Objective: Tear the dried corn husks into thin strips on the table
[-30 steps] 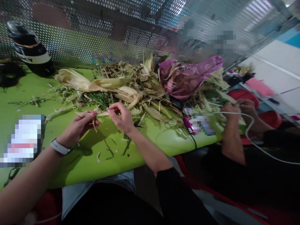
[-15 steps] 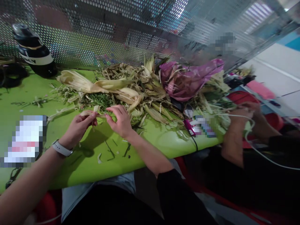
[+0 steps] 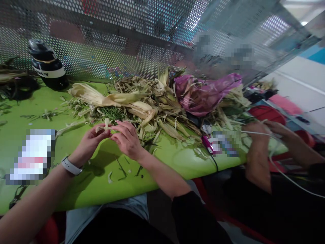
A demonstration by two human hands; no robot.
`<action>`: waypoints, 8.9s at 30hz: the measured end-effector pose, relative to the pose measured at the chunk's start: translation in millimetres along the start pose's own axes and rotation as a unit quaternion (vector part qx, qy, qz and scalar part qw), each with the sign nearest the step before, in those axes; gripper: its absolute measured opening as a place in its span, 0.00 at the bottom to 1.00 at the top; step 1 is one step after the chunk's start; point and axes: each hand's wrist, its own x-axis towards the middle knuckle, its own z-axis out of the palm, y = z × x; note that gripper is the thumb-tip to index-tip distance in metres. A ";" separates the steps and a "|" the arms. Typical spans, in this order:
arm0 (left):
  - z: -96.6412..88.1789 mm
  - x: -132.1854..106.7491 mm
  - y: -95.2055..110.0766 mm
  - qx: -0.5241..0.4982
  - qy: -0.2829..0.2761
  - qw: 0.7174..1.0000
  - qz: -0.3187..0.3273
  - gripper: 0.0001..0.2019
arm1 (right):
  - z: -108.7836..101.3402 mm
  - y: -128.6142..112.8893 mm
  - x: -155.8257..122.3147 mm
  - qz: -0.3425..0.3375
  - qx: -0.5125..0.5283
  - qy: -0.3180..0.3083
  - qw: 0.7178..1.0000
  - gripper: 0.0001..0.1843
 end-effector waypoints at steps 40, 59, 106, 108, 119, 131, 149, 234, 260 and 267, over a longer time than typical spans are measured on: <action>-6.5 -0.3 0.2 0.367 -0.119 0.877 0.286 0.08 | -30.7 17.3 17.1 0.317 0.375 -0.022 0.871 0.11; 2.1 -15.1 7.3 0.197 -0.135 0.964 0.115 0.26 | -13.2 20.8 21.2 0.507 0.587 -0.028 0.631 0.17; 7.4 -1.3 1.0 -0.074 0.129 0.989 0.020 0.23 | -2.0 -9.6 5.4 0.172 0.199 -0.176 0.948 0.13; 6.0 -0.6 -0.9 -0.063 0.131 0.989 0.025 0.28 | -2.7 -9.3 5.9 0.180 0.214 -0.198 0.940 0.11; 8.6 -3.7 5.5 -0.058 0.108 0.991 0.051 0.38 | 10.2 -10.9 6.0 0.414 0.573 -0.218 0.673 0.08; 6.4 -0.9 -0.8 -0.131 0.070 0.988 0.040 0.29 | 6.9 -8.3 9.4 0.419 0.658 -0.195 0.594 0.15; 4.5 -2.2 -1.5 0.022 0.104 0.994 0.035 0.20 | -3.3 -8.1 3.2 0.101 0.038 -0.081 0.991 0.11; -4.5 3.6 9.7 0.033 -0.015 0.999 -0.037 0.14 | -21.8 6.2 15.0 0.224 0.132 0.042 0.965 0.13; 10.2 -2.2 -3.8 0.112 0.065 0.990 0.049 0.19 | 9.0 -20.0 4.9 0.457 0.515 -0.150 0.709 0.10; 4.1 -1.4 1.4 0.076 0.078 0.993 0.044 0.17 | -14.2 -1.3 10.1 0.332 0.236 -0.046 0.912 0.11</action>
